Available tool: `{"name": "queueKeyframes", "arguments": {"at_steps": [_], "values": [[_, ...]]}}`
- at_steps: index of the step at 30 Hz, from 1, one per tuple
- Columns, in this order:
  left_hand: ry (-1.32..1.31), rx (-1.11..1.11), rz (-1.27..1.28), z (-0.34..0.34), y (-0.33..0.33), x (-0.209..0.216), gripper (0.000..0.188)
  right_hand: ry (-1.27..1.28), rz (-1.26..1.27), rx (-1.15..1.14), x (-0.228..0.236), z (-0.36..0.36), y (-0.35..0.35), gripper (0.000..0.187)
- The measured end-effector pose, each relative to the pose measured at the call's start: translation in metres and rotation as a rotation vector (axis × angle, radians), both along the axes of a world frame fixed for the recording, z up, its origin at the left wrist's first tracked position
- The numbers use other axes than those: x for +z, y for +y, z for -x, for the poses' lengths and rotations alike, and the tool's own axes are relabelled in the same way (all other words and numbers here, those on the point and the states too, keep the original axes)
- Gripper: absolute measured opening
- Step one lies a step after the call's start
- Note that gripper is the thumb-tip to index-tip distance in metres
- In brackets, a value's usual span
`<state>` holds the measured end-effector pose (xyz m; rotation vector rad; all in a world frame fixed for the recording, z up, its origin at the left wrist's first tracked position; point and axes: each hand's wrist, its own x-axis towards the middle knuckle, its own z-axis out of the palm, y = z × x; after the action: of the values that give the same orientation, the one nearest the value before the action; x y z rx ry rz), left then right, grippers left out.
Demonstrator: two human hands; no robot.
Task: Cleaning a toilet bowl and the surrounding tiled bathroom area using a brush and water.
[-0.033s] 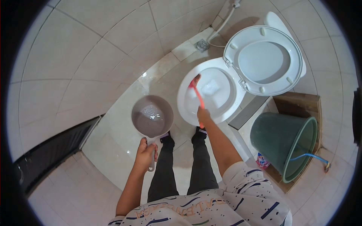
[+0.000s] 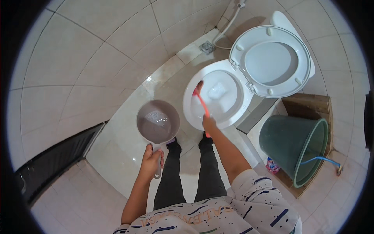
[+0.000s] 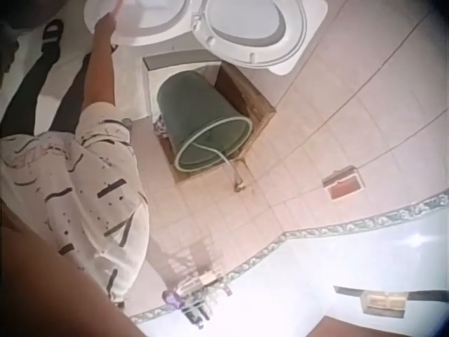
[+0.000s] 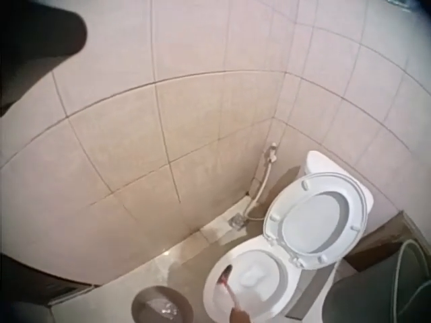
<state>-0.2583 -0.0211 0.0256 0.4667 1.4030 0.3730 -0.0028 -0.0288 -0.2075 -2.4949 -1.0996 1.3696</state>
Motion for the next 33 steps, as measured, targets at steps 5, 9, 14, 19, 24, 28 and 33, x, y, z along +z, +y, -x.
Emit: {"name": "queueKeyframes", "arguments": {"at_steps": [5, 9, 14, 19, 24, 28, 33], "values": [[-0.038, -0.093, 0.010, 0.006, 0.004, 0.009, 0.011, -0.155, -0.003, 0.293, 0.033, -0.007, -0.091, 0.033], [-0.015, -0.163, -0.011, 0.011, 0.005, 0.011, 0.013, -0.220, 0.014, 0.433, 0.023, -0.044, -0.080, 0.033], [-0.021, -0.185, 0.003, 0.014, 0.001, 0.015, 0.013, -0.277, 0.007, 0.109, 0.002, -0.001, -0.068, 0.035], [-0.025, -0.264, 0.005, 0.016, 0.008, 0.022, 0.012, -0.247, 0.074, 0.046, 0.049, 0.009, -0.099, 0.029], [-0.047, -0.294, -0.054, 0.016, 0.013, 0.018, 0.013, -0.314, 0.249, 0.093, 0.069, -0.051, -0.067, 0.035], [-0.043, -0.319, -0.056, 0.013, 0.008, 0.009, 0.013, -0.301, 0.254, -0.377, 0.053, -0.033, -0.062, 0.035], [-0.038, -0.280, -0.030, 0.000, -0.015, -0.003, 0.011, -0.227, 0.184, -0.008, 0.051, -0.025, -0.105, 0.030]]}}
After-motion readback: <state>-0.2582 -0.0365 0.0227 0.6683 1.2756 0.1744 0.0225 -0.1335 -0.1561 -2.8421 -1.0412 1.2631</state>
